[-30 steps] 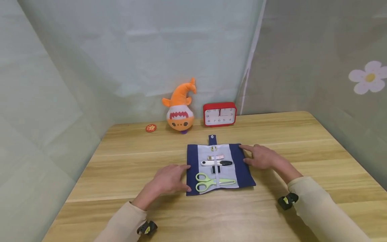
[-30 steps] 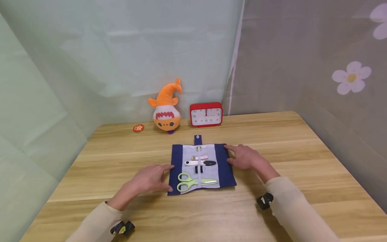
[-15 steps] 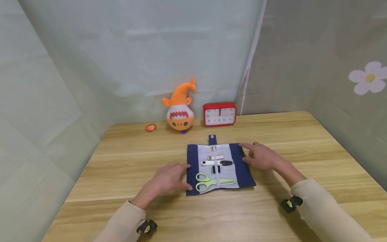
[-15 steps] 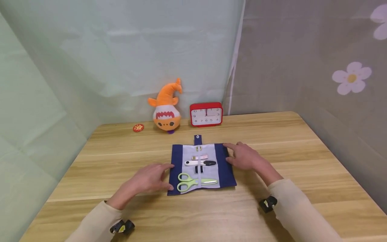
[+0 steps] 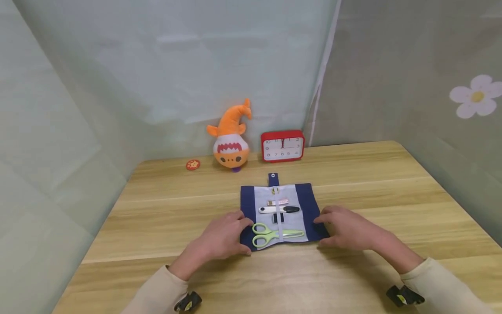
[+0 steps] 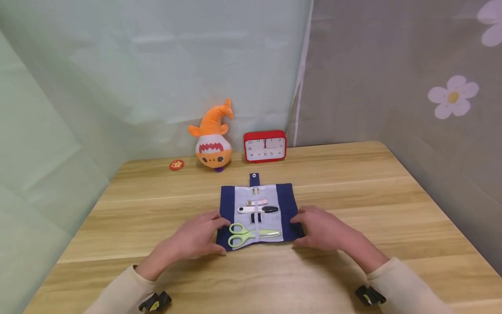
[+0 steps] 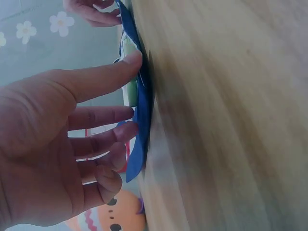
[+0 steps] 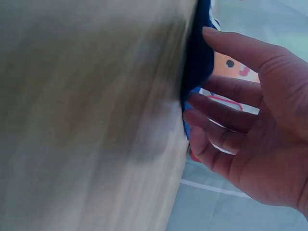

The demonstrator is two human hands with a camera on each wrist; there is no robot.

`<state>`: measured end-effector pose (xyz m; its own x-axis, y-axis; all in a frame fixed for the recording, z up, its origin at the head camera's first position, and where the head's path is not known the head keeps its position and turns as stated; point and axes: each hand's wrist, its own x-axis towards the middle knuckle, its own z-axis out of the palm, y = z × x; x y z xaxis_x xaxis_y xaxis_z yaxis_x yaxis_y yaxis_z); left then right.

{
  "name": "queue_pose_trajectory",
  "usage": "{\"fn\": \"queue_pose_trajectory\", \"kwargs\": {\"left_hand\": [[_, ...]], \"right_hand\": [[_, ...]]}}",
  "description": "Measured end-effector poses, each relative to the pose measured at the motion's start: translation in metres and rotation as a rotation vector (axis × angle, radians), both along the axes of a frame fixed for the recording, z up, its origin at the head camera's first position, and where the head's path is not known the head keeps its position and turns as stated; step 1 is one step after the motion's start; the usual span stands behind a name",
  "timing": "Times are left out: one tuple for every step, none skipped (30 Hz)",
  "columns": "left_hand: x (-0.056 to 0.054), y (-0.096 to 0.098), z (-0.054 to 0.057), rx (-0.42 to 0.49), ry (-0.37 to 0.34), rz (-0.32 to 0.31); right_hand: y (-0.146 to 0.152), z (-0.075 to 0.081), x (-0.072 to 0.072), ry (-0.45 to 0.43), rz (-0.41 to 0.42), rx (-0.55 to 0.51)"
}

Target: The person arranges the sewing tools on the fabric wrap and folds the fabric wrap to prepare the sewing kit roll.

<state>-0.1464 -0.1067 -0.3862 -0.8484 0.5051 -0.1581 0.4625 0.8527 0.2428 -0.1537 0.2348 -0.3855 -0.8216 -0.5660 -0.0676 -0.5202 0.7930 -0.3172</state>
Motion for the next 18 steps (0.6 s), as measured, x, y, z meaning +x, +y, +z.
{"fn": "queue_pose_trajectory", "kwargs": {"left_hand": [[0.001,0.001,0.000,-0.001,-0.004,0.004],[0.002,0.001,0.001,-0.003,-0.007,0.009],[0.002,0.002,0.001,-0.009,-0.007,0.011],[0.003,0.001,0.000,-0.014,-0.011,0.016],[0.004,0.001,0.000,-0.019,-0.014,0.022],[0.004,0.001,-0.001,-0.025,-0.015,0.027],[0.005,0.000,-0.002,-0.031,-0.015,0.031],[0.006,0.000,-0.003,-0.039,-0.011,0.031],[0.006,0.000,-0.003,-0.043,-0.005,0.029],[0.006,0.000,-0.004,-0.044,0.001,0.026],[0.007,0.000,-0.004,-0.047,0.010,0.019],[0.007,0.000,-0.004,-0.048,0.019,0.010],[0.007,-0.001,-0.004,-0.051,0.028,-0.002],[0.007,-0.001,-0.004,-0.053,0.039,-0.016],[0.008,-0.001,-0.003,-0.053,0.045,-0.028],[0.008,-0.002,-0.003,-0.051,0.051,-0.039],[0.008,-0.003,-0.002,-0.049,0.057,-0.052],[0.008,-0.003,-0.001,-0.043,0.065,-0.066]], "right_hand": [[0.000,0.000,0.002,0.005,0.006,-0.002],[0.001,-0.001,0.004,0.018,0.015,0.000],[0.001,-0.002,0.005,0.029,0.016,0.004],[0.000,-0.003,0.005,0.044,0.020,0.009],[0.000,-0.005,0.006,0.062,0.024,0.013],[0.000,-0.007,0.006,0.084,0.030,0.019],[0.000,-0.008,0.006,0.107,0.038,0.023],[0.000,-0.009,0.007,0.130,0.044,0.031],[0.000,-0.010,0.007,0.148,0.045,0.032],[0.000,-0.011,0.007,0.166,0.050,0.030],[0.000,-0.012,0.007,0.180,0.053,0.026],[0.000,-0.012,0.006,0.193,0.058,0.018],[0.001,-0.012,0.006,0.202,0.061,0.011],[0.001,-0.013,0.006,0.207,0.064,0.002],[0.002,-0.013,0.005,0.209,0.067,-0.011],[0.002,-0.013,0.005,0.214,0.071,-0.022],[0.003,-0.013,0.004,0.218,0.076,-0.035],[0.004,-0.013,0.003,0.220,0.077,-0.051]]}}
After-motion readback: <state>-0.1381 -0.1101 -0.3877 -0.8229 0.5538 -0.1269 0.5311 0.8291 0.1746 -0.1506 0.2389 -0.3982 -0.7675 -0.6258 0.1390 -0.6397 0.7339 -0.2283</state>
